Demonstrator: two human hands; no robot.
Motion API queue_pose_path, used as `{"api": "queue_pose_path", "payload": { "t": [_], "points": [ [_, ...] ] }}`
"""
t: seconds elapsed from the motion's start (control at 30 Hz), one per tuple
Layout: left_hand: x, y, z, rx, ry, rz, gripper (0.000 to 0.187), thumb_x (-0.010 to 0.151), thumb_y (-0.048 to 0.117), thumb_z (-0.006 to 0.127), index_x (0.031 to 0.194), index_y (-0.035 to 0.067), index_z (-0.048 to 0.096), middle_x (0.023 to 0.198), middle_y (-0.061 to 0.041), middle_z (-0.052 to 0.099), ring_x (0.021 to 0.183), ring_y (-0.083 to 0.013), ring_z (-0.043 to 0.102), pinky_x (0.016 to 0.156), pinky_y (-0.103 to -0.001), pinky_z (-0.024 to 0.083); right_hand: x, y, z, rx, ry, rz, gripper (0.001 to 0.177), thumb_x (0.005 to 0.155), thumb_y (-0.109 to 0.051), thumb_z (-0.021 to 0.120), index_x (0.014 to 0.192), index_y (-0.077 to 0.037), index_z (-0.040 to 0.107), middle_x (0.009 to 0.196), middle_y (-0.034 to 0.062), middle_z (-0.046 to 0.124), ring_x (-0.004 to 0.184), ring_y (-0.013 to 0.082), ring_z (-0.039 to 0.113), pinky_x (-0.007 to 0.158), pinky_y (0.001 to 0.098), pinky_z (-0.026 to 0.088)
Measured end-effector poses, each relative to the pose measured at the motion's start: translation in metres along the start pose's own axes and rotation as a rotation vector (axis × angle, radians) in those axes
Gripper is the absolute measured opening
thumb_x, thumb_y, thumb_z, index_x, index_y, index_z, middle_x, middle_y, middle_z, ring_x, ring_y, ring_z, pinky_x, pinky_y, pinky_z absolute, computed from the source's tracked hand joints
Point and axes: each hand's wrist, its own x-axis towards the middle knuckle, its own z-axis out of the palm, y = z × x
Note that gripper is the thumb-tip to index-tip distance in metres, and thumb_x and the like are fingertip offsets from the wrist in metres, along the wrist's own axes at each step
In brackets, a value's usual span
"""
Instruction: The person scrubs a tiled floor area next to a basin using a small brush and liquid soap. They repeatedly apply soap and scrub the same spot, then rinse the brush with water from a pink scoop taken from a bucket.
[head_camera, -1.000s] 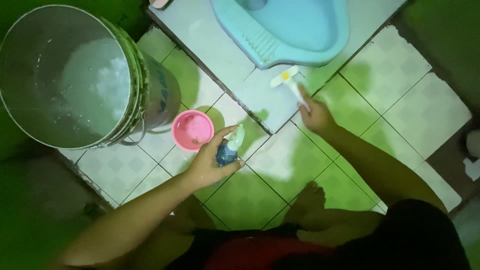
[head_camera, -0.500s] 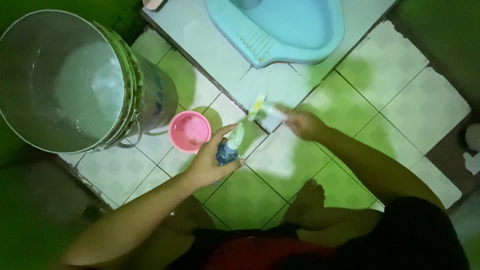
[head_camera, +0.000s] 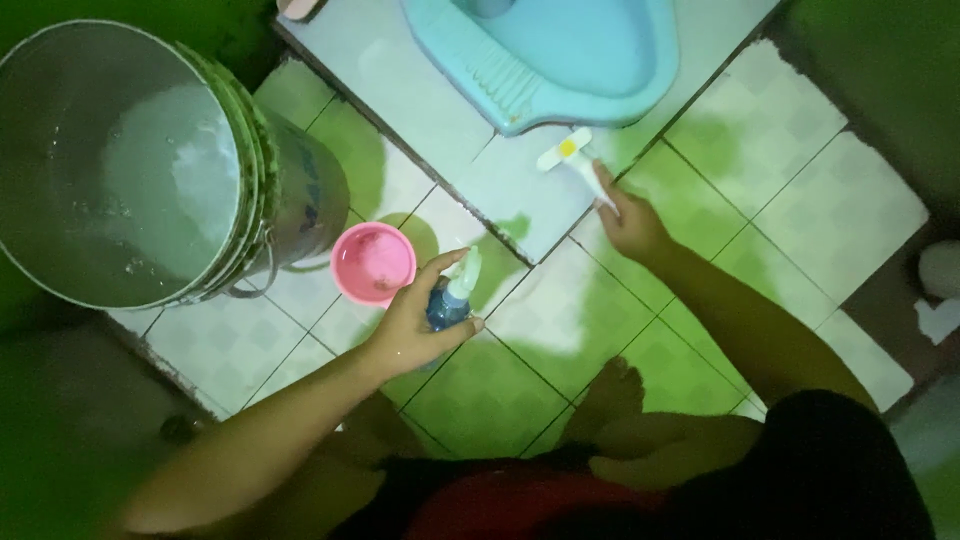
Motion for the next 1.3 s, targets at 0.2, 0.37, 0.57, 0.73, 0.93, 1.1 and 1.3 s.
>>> {"api": "queue_pose_path", "payload": {
  "t": [0.2,0.37,0.57,0.73,0.93,1.1,1.3],
  "points": [
    [0.003,-0.005,0.005,-0.037,0.012,0.009,0.079,0.073,0.008,0.082,0.145,0.006,0.048,0.088,-0.017,0.067,0.083,-0.0247,0.062,0.08,-0.038,0.052,-0.012,0.027,0.034,-0.123,0.028,-0.2,0.036,0.095,-0.025,0.07,0.128,-0.011,0.072,0.115,0.0187,0.076,0.105,0.0346,0.073,0.096,0.0459,0.057],
    [0.001,-0.015,0.006,-0.05,-0.003,0.005,0.078,0.073,0.008,0.082,0.144,0.004,0.049,0.089,-0.017,0.068,0.081,-0.0243,0.062,0.079,-0.039,0.053,-0.012,0.064,0.018,0.046,0.113,0.007,0.044,0.1,-0.032,0.057,0.138,-0.011,0.063,0.119,0.0195,0.072,0.113,0.035,0.068,0.101,0.0496,0.052],
    [0.006,-0.014,0.011,-0.021,-0.029,0.006,0.079,0.073,0.011,0.083,0.145,0.006,0.049,0.089,-0.016,0.069,0.08,-0.0247,0.064,0.079,-0.039,0.053,-0.025,0.063,0.041,-0.084,0.01,-0.202,0.029,0.099,-0.028,0.061,0.116,-0.008,0.076,0.103,0.0195,0.077,0.099,0.0372,0.074,0.092,0.0475,0.058],
    [0.005,-0.011,0.014,-0.046,-0.036,0.011,0.078,0.074,0.008,0.083,0.144,0.004,0.048,0.088,-0.018,0.069,0.079,-0.0244,0.064,0.078,-0.039,0.053,-0.032,0.042,-0.009,-0.009,0.242,0.082,0.044,0.102,-0.024,0.054,0.137,0.001,0.061,0.104,0.0353,0.069,0.104,0.0485,0.067,0.094,0.0618,0.052],
    [0.009,-0.013,0.014,-0.002,-0.048,0.001,0.079,0.074,0.01,0.083,0.145,0.004,0.047,0.087,-0.018,0.069,0.078,-0.0256,0.064,0.077,-0.04,0.053,-0.022,0.092,0.054,0.04,0.031,-0.166,0.034,0.096,-0.021,0.063,0.124,-0.002,0.072,0.114,0.0252,0.074,0.11,0.0398,0.071,0.097,0.0479,0.056],
    [0.008,-0.013,0.016,-0.014,-0.017,0.038,0.079,0.072,0.011,0.086,0.143,0.004,0.051,0.087,-0.017,0.07,0.078,-0.0239,0.065,0.077,-0.038,0.054,-0.026,0.121,0.034,0.088,0.197,-0.011,0.046,0.101,-0.025,0.058,0.141,-0.001,0.06,0.137,0.0257,0.061,0.128,0.0412,0.057,0.11,0.0526,0.045],
    [0.009,-0.026,0.017,-0.055,-0.006,0.013,0.081,0.07,0.008,0.087,0.143,0.006,0.052,0.085,-0.014,0.07,0.076,-0.0204,0.064,0.076,-0.034,0.055,-0.024,0.117,0.08,0.061,0.112,-0.064,0.04,0.096,-0.02,0.067,0.13,0.001,0.069,0.13,0.026,0.067,0.124,0.0407,0.063,0.112,0.0514,0.047]
  ]
}}
